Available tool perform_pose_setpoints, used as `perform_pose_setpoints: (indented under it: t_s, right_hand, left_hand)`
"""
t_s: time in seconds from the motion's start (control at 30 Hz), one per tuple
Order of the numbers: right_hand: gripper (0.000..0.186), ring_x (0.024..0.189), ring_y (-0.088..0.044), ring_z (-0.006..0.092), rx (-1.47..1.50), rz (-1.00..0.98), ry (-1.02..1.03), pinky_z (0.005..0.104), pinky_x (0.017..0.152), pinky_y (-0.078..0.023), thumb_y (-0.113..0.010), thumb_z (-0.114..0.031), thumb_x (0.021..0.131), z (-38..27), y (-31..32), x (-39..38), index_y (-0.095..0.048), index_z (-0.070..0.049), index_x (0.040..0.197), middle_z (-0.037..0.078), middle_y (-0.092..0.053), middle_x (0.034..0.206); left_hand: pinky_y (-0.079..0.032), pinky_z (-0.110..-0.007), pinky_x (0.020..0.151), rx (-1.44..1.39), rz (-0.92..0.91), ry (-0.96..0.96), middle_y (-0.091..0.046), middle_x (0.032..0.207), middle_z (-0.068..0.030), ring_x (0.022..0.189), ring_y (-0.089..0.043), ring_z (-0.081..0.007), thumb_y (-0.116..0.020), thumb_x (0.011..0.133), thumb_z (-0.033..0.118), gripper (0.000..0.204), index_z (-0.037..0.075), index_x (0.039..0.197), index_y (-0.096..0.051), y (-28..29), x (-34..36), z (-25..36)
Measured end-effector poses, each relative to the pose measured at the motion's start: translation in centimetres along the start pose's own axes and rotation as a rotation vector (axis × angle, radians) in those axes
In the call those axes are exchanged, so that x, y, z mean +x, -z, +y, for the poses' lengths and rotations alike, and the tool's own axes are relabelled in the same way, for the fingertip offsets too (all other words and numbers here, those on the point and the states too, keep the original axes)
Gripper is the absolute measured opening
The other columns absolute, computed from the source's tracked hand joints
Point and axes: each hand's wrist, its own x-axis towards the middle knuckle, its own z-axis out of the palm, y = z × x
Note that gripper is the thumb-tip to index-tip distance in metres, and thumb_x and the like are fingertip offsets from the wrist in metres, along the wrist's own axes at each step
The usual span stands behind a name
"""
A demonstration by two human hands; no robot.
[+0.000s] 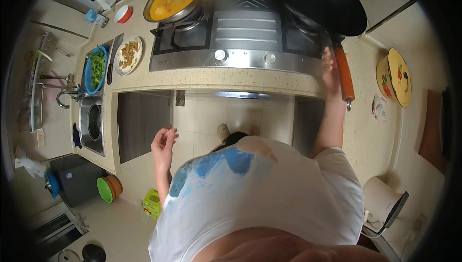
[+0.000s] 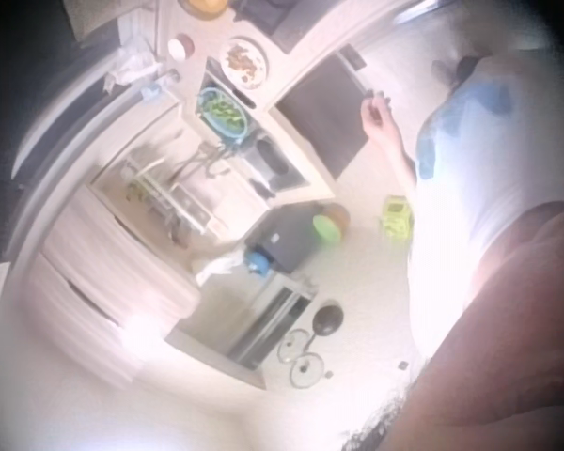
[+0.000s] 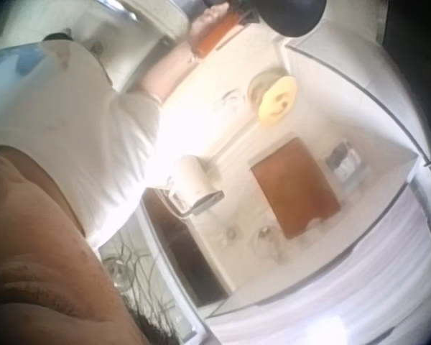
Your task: The person cleans a wok with a cloth, places it on the stove, and turns on the burner. They then retrieve a bowl of tofu, rinse the tofu under running water, and place it into a pot of water in the sink. Finally, they cover the wok with a lid.
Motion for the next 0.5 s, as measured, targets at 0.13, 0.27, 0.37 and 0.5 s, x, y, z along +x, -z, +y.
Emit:
perform_pose_setpoints:
  t_s: [0.13,0.27,0.37,0.5]
  right_hand:
    - [0.05,0.078,-0.064,0.0174,-1.164,0.379,-0.191,0.0268,0.064,-0.054,-0.051,-0.047,0.089,6.0,0.5,2.1,-0.06,0.002,0.093,0.013,-0.065,0.076]
    - [0.056,0.086,-0.064,0.0304,-2.437,0.269,-0.113,0.0371,0.073,-0.051,-0.056,-0.052,0.082,11.2,-1.7,6.9,-0.063,0.003,0.09,0.018,-0.066,0.085]
    - [0.056,0.097,-0.059,0.0354,-2.585,0.263,-0.336,0.0413,0.081,-0.047,-0.052,-0.05,0.084,12.9,-3.2,8.7,-0.065,0.003,0.093,0.022,-0.064,0.097]
    - [0.049,0.097,-0.059,0.0364,-2.6,0.132,-0.787,0.0426,0.084,-0.046,-0.046,-0.041,0.088,10.9,-4.1,9.4,-0.066,0.004,0.09,0.023,-0.063,0.099]
  left_hand:
    - [-0.046,-0.022,0.071,-0.059,-0.074,-0.051,-0.065,0.095,-0.0065,0.083,-0.061,-0.0114,-0.059,0.088,0.013,0.026,-0.002,0.109,-0.056,-0.9,2.2,0.0]
    - [-0.049,-0.025,0.076,-0.163,-0.138,-0.2,-0.065,0.094,-0.0092,0.086,-0.061,-0.012,-0.058,0.089,0.01,0.027,-0.005,0.111,-0.055,0.1,4.3,-0.8]
    - [-0.045,-0.022,0.071,-0.17,-0.084,-0.161,-0.066,0.096,-0.0056,0.084,-0.061,-0.0104,-0.059,0.09,0.017,0.028,0.0,0.111,-0.057,0.9,5.2,-1.7]
    - [-0.047,-0.023,0.073,-0.22,-0.122,-0.164,-0.065,0.096,-0.0072,0.085,-0.061,-0.0109,-0.058,0.089,0.013,0.027,-0.002,0.111,-0.056,0.3,5.6,-3.5]
